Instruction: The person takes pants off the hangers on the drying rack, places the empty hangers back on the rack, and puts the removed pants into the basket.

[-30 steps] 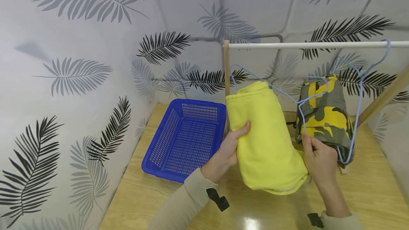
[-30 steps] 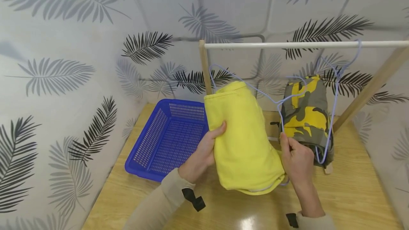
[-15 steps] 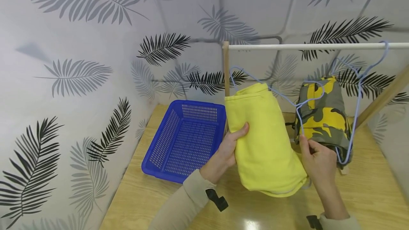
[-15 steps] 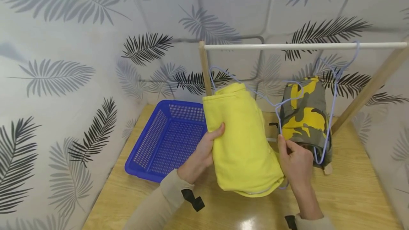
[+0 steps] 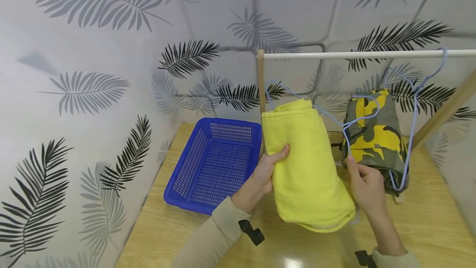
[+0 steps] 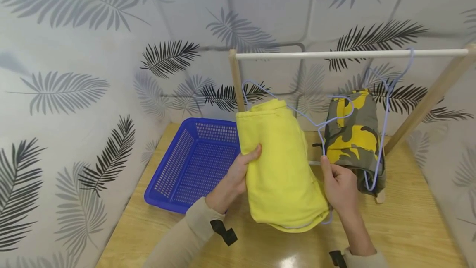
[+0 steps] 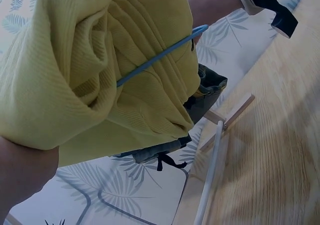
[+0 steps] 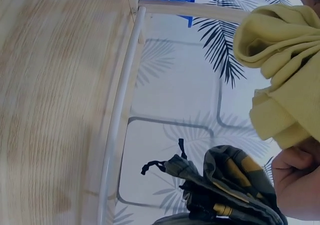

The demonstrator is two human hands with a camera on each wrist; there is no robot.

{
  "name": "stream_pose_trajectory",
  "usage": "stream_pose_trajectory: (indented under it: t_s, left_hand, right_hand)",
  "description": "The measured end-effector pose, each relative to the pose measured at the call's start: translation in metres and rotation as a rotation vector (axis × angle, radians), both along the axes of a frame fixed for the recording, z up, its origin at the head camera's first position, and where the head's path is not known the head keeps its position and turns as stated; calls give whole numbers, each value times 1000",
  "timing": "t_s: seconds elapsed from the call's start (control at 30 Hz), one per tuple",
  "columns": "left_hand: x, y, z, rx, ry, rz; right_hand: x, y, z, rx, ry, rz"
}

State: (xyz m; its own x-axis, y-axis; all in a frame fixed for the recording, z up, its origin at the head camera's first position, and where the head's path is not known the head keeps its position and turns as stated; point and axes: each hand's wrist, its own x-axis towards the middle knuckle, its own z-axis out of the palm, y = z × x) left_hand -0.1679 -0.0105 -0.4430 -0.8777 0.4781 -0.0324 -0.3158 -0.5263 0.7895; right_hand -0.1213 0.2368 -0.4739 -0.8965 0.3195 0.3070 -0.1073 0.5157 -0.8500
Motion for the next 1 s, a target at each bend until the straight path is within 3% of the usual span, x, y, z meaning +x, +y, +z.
stream_pose_trajectory:
  t_s: [0.17, 0.43, 0.83, 1.0]
  left_hand:
    - [1, -1, -2, -15, 10, -6]
    - [2, -5, -7, -39, 54, -20]
    - [9, -11, -15, -20, 58, 100]
    - [12, -13, -16, 2, 57, 116]
  right_hand:
    - [0, -6, 3, -20, 13, -26]
    - [0, -8, 2, 80, -9, -107]
    - [1, -6, 0, 149, -103, -147]
    - [1, -5, 3, 156, -149, -148]
